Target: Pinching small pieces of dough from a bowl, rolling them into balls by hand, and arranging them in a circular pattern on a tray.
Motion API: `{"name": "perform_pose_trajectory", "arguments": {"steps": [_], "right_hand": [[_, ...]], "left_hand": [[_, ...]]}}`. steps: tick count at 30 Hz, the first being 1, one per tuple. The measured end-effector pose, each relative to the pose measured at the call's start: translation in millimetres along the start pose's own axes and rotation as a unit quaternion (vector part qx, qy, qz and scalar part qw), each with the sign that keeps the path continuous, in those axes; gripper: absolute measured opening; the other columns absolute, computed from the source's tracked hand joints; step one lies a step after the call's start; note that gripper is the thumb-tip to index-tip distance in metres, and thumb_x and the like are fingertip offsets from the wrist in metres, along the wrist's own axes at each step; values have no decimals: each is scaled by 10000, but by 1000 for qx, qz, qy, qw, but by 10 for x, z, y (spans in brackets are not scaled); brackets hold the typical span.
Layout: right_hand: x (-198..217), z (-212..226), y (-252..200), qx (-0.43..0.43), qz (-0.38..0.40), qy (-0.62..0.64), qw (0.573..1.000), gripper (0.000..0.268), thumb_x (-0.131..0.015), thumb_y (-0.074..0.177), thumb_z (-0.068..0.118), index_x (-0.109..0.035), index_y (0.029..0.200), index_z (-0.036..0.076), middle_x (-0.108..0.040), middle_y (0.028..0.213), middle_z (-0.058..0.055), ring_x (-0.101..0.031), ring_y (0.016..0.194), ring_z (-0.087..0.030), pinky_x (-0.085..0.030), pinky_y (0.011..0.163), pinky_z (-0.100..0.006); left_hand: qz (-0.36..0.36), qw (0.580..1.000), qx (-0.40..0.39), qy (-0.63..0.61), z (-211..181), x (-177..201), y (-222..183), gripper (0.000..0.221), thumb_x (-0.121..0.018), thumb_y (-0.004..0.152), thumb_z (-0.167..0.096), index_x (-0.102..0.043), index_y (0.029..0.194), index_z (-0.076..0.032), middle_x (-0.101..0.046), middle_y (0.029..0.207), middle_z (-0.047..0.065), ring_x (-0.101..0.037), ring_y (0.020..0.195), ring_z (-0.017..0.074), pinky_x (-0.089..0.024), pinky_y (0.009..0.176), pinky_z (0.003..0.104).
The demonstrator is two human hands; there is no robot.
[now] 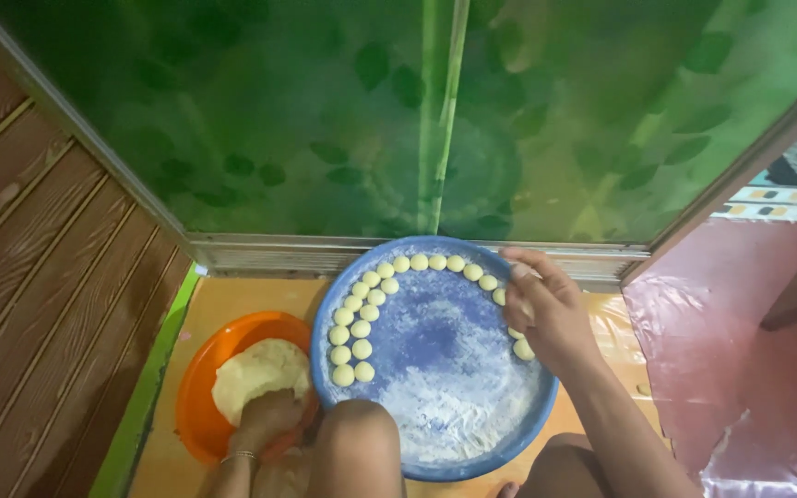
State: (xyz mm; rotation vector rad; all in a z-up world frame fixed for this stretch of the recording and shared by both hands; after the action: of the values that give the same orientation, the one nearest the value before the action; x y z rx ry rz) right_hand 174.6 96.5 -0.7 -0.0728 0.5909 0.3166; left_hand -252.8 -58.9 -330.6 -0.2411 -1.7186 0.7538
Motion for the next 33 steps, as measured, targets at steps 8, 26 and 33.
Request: {"name": "perform_pose_trajectory", "arguments": {"steps": [8, 26, 33], "right_hand": [[-330, -4, -128, 50, -3, -103, 993, 360, -464, 1030, 85, -573, 1352, -33, -668, 1304, -225, -695, 1135, -310, -581, 922, -414], [-933, -132, -467, 371, 182, -575, 706, 615, -251, 1086, 412, -421, 1549, 45, -316, 1666, -177, -246, 1578, -353, -143, 1298, -555], [-775, 86, -305, 399, 58, -599, 692, 554, -482, 997, 201, -437, 1525, 39, -356, 1657, -188, -291, 1582, -348, -114, 1301, -518]], "left_hand": [[-174, 839, -216, -467, -2146, 2281, -1762, 685, -502, 884, -569, -569, 1413, -140, -630, 1454, 37, -608, 1309, 217, -456, 1066, 351], [123, 275, -483, -822, -3410, 2164, -1662, 857, -164, 1026, -699, -174, 1642, -103, -118, 1716, 133, -108, 1572, 205, -32, 1244, 364], [275, 331, -277, -859, -3441, 2135, -1906, 942, -287, 907, -756, -478, 1503, -52, -549, 1495, 121, -526, 1313, 183, -425, 1069, 354]]}}
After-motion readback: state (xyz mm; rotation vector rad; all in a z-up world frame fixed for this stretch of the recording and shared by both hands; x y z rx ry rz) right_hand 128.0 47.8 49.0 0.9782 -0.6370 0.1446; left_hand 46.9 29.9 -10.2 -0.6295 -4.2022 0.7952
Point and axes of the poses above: each hand's wrist, its own y-axis towards the middle knuckle, its own x-axis out of the back of the hand, z = x × y, the point moved 4 cm from there along y, towards the middle knuckle
